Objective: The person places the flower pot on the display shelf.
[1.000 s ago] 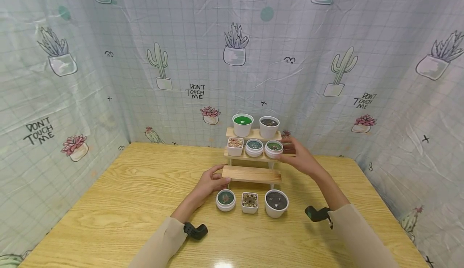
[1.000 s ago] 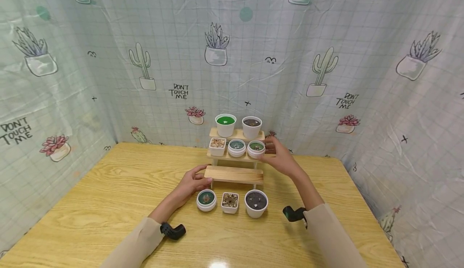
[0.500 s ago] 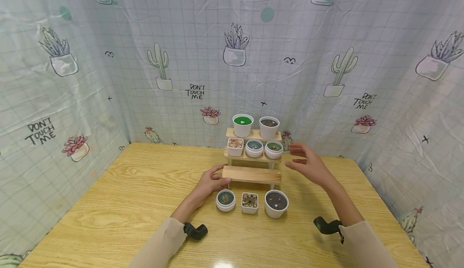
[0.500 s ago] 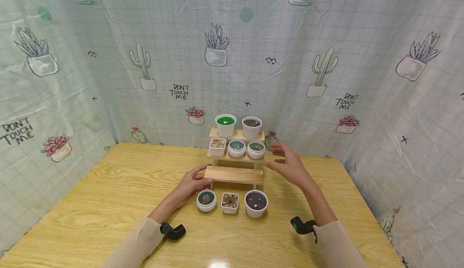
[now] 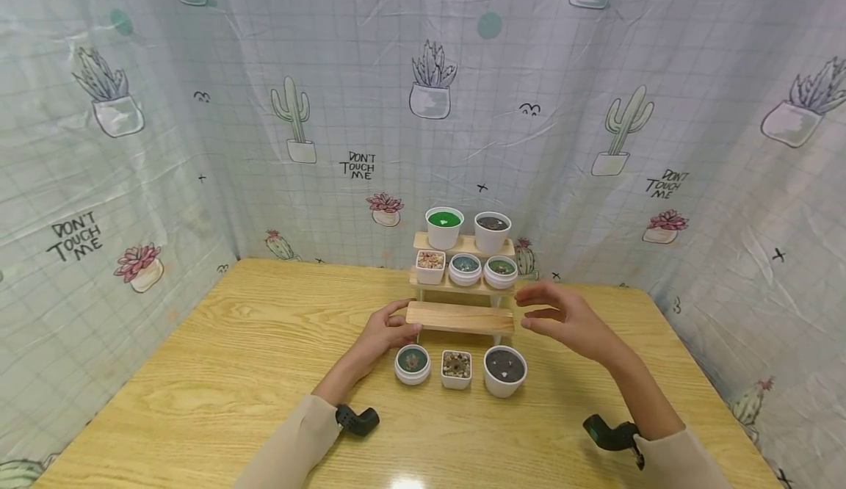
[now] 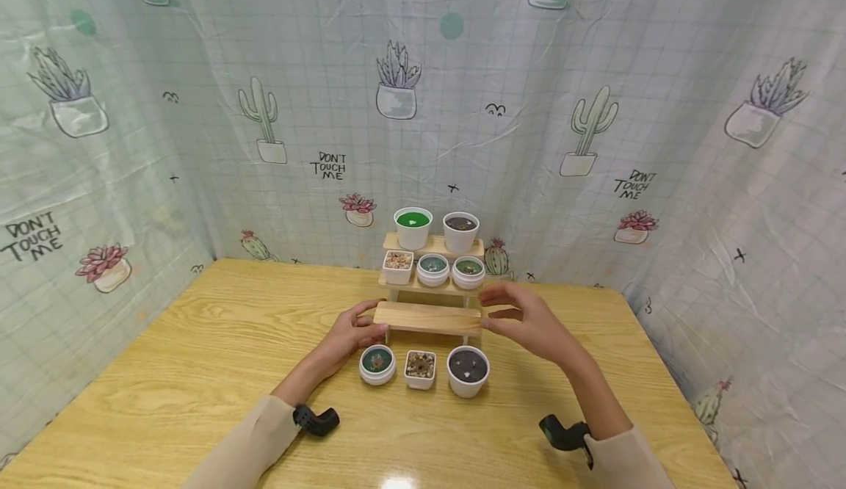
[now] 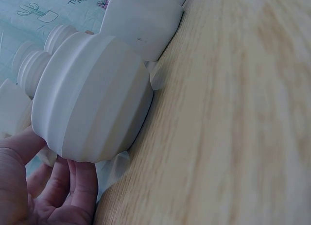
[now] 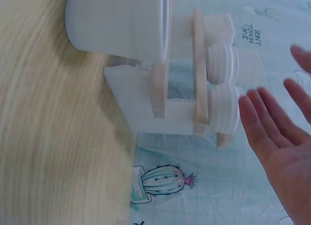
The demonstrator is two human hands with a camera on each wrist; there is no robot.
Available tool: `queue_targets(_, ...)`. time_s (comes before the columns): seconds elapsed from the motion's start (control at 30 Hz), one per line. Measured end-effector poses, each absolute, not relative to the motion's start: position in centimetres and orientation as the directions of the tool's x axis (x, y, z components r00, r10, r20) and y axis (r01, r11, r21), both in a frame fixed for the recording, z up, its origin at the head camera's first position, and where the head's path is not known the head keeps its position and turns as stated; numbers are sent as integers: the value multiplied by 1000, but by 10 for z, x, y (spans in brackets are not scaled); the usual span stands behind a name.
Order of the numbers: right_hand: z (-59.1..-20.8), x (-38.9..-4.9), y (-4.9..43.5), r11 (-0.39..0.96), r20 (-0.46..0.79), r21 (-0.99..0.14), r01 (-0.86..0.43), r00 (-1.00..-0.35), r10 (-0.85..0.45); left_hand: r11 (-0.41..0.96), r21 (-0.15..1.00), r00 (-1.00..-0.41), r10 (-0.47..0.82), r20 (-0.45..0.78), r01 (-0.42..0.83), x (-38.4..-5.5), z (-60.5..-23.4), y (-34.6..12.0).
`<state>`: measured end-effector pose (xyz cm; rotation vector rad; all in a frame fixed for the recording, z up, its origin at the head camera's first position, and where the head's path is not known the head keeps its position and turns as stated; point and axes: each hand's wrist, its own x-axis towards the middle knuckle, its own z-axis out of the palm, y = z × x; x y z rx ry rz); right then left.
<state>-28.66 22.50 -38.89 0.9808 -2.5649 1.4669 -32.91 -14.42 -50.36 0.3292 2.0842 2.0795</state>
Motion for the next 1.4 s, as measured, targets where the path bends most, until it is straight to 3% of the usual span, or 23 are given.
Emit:
queue_targets(0.43,-405,-281,230,298,208,-804,-515,-713,-670,-5,1000,-959,281,29,29,-329,-503,-144)
queue_targets(0.77,-417,-284,230,337,102,-824,-456,-704,-703,-6,1000,-958,285,25,24,-330,-505,-144)
queue_targets(1.4,-430,-285,225,319,44,-857,-404,-676,-736,-7,1000,-957,288,24,23,-332,-506,-144)
